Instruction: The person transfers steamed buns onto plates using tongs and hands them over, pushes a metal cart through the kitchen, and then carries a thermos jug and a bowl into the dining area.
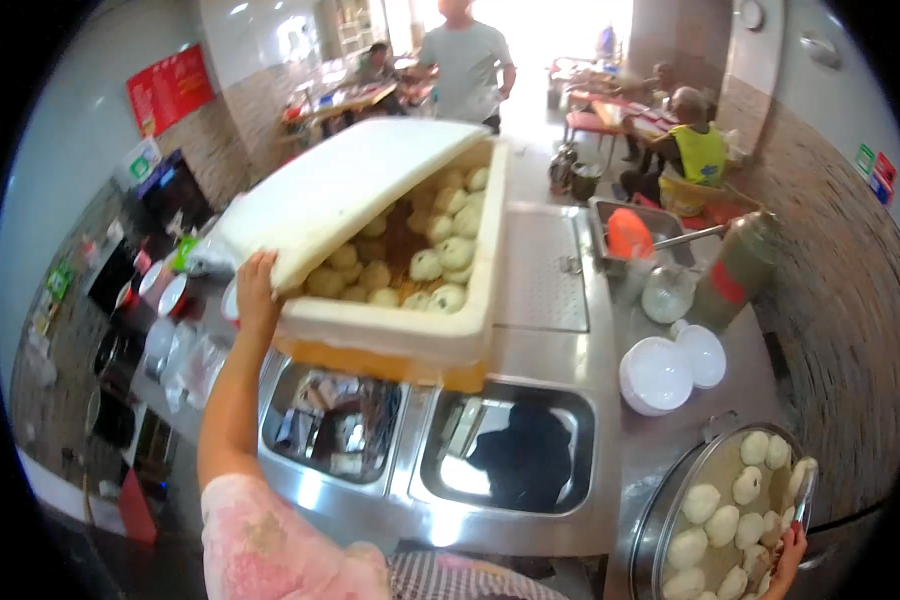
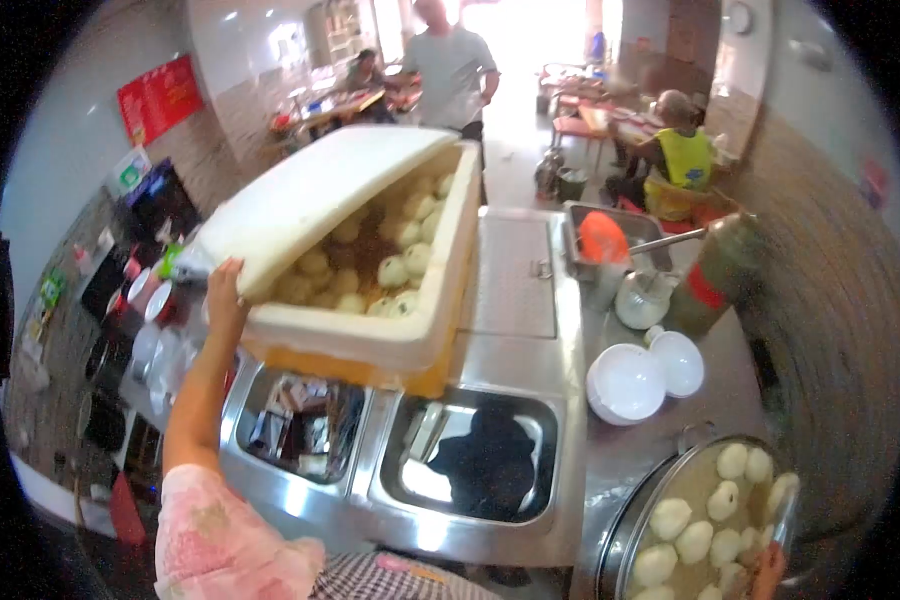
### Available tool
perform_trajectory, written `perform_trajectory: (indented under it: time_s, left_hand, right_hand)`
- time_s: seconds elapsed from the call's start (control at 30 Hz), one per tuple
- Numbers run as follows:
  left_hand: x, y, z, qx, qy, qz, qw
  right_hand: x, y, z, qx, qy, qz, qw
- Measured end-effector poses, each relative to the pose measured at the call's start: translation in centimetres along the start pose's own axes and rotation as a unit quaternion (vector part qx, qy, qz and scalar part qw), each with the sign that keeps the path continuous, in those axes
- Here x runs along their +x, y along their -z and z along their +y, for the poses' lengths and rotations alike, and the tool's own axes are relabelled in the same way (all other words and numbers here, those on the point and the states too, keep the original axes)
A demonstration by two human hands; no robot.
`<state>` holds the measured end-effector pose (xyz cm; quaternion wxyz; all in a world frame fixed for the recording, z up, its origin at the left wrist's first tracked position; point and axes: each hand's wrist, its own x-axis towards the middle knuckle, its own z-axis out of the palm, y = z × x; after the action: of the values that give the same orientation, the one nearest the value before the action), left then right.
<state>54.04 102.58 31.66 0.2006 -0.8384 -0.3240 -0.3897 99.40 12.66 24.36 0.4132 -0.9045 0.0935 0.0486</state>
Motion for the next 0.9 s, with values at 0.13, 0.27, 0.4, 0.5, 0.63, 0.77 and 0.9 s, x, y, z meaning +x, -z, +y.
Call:
perform_trajectory:
  time_s: [0.13, 0.27, 0.4, 0.5, 0.63, 0.77, 0.9]
  left_hand:
    - [0.0, 0.3, 0.4, -0.015, 0.007, 0.024, 1.000]
    - [0.2, 0.2, -0.5, -0.025, 0.004, 0.027, 0.999]
    - [1.2, 1.0, -1.7, -0.036, -0.009, 0.049, 0.998]
    - [2.0, 1.0, -4.5, -0.043, 0.007, 0.065, 0.997]
    - [2.2, 0.5, -7.9, -0.078, 0.018, 0.084, 0.993]
    - [2.4, 0.0, -10.6, -0.097, 0.025, 0.089, 0.991]
    - [3.1, 0.7, -12.0, -0.118, 0.000, 0.080, 0.990]
  right_hand:
    - [-1.1, -4.4, -7.1, 0.113, 0.139, 0.055, 0.982]
    - [-6.0, -11.0, -22.5, 0.045, 0.212, -0.153, 0.964]
    - [-14.4, -21.8, -38.7, -0.008, 0.433, -0.297, 0.851]
    - [-18.8, -29.5, -47.4, -0.066, 0.560, -0.363, 0.742]
    - [-24.3, -40.1, -55.1, -0.202, 0.599, -0.380, 0.676]
    - [-27.5, -50.0, -58.0, -0.346, 0.655, -0.295, 0.603]
    - [-29.4, -57.5, -57.8, -0.474, 0.563, -0.293, 0.610]
